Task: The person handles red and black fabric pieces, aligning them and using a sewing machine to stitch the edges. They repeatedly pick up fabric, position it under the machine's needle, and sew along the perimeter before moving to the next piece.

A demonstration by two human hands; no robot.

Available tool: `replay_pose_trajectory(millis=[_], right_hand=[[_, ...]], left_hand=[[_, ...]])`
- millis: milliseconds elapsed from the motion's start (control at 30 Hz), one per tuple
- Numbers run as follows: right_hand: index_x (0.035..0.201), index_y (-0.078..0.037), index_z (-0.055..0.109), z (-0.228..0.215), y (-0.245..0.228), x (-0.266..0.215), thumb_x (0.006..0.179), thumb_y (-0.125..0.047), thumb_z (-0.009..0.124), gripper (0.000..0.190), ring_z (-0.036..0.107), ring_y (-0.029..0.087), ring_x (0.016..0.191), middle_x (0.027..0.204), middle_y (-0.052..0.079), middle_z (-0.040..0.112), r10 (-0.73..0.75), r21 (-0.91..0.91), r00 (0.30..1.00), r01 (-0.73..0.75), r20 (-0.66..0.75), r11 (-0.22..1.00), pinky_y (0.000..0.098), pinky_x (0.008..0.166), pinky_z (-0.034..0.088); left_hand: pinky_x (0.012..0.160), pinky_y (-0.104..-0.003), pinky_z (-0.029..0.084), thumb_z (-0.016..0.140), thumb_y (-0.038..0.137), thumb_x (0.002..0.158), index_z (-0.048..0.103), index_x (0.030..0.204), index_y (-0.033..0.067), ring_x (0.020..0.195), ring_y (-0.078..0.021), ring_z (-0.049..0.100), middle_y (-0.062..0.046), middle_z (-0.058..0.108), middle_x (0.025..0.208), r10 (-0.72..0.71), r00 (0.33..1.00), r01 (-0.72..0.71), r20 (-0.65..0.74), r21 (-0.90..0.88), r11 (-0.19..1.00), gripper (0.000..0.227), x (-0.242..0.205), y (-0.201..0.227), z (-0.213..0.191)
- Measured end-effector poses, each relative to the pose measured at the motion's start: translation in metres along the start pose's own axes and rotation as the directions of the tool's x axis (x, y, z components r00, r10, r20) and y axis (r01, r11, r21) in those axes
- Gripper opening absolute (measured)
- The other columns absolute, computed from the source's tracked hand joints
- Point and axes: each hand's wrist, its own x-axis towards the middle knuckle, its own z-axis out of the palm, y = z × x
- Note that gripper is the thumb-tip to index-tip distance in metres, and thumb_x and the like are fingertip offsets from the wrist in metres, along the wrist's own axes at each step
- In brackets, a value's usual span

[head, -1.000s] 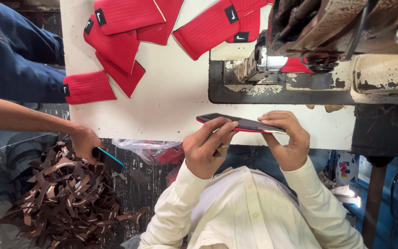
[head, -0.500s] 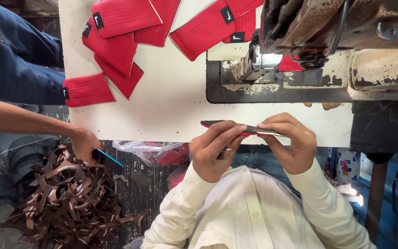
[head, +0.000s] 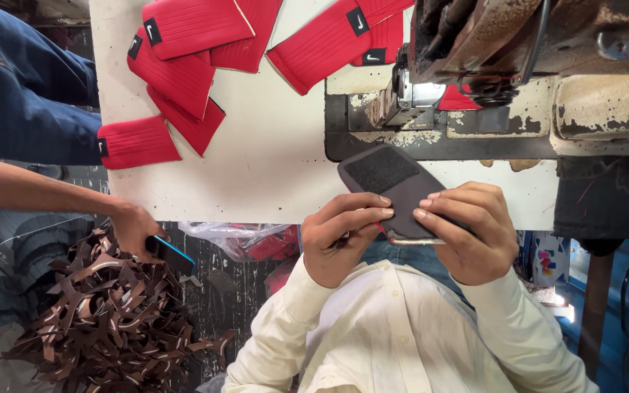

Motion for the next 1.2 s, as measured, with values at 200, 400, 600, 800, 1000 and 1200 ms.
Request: replay_pose_trajectory(millis=[200,400,600,800,1000,1200], right_hand=[[0.104,-0.005,0.076,0.000,-0.001,-0.001,0.078,0.004,0.072,0.029,0.067,0.027,0.102,0.109,0.007,0.069,-0.020,-0.031,1.000,0.019,-0.024,0.999,0.0431,0.093,0.055],[0.104,-0.005,0.076,0.003,-0.002,-0.007,0.078,0.003,0.071,0.028,0.067,0.028,0.102,0.109,0.007,0.069,-0.003,-0.025,0.998,0.001,-0.064,1.000,0.0438,0.093,0.055],[0.109,-0.002,0.071,0.009,0.001,-0.007,0.082,0.000,0.076,0.028,0.069,0.031,0.101,0.106,0.012,0.070,0.107,0.113,0.994,-0.107,0.007,0.988,0.0413,0.089,0.058],[0.112,0.000,0.071,0.023,0.000,-0.024,0.084,0.010,0.076,0.030,0.072,0.026,0.096,0.102,0.012,0.071,0.312,0.311,0.948,-0.316,0.063,0.897,0.0324,0.080,0.058],[0.112,0.001,0.071,0.031,0.004,-0.035,0.088,0.013,0.072,0.027,0.070,0.020,0.098,0.106,0.014,0.070,0.485,0.496,0.865,-0.480,0.129,0.724,0.0296,0.082,0.062],[0.113,0.001,0.071,0.033,0.010,-0.045,0.089,0.014,0.071,0.027,0.070,0.019,0.097,0.106,0.014,0.070,0.512,0.548,0.848,-0.496,0.138,0.674,0.0290,0.084,0.061]], left_hand=[[0.084,-0.030,0.063,0.076,-0.009,0.088,0.073,0.120,0.0114,0.101,-0.0193,0.075,-0.006,0.071,0.125,0.100,0.995,-0.099,-0.016,0.053,0.994,0.038,0.003,0.004,-0.002],[0.064,-0.027,0.052,0.079,-0.005,0.085,0.075,0.116,0.0135,0.073,-0.0113,0.062,-0.007,0.072,0.124,0.079,0.997,-0.076,-0.025,0.092,0.993,0.036,0.003,0.006,-0.002],[0.081,-0.029,0.062,0.076,-0.004,0.093,0.072,0.121,0.0103,0.098,-0.0198,0.076,-0.007,0.072,0.123,0.128,0.992,-0.125,-0.008,0.164,0.978,0.032,0.002,0.004,-0.001],[0.074,-0.029,0.062,0.076,-0.007,0.090,0.070,0.117,0.0042,0.088,-0.0207,0.077,-0.011,0.075,0.114,0.066,0.997,-0.057,-0.034,0.219,0.974,0.031,0.001,0.004,0.002],[0.080,-0.031,0.064,0.075,-0.007,0.094,0.064,0.119,0.0035,0.097,-0.0245,0.078,-0.010,0.073,0.115,0.161,0.983,-0.143,-0.088,0.185,0.972,0.029,0.005,0.012,0.007],[0.069,-0.030,0.059,0.076,-0.004,0.092,0.069,0.114,0.0046,0.081,-0.0201,0.075,-0.009,0.075,0.105,0.081,0.996,-0.068,-0.047,0.233,0.970,0.024,0.005,0.012,0.009]])
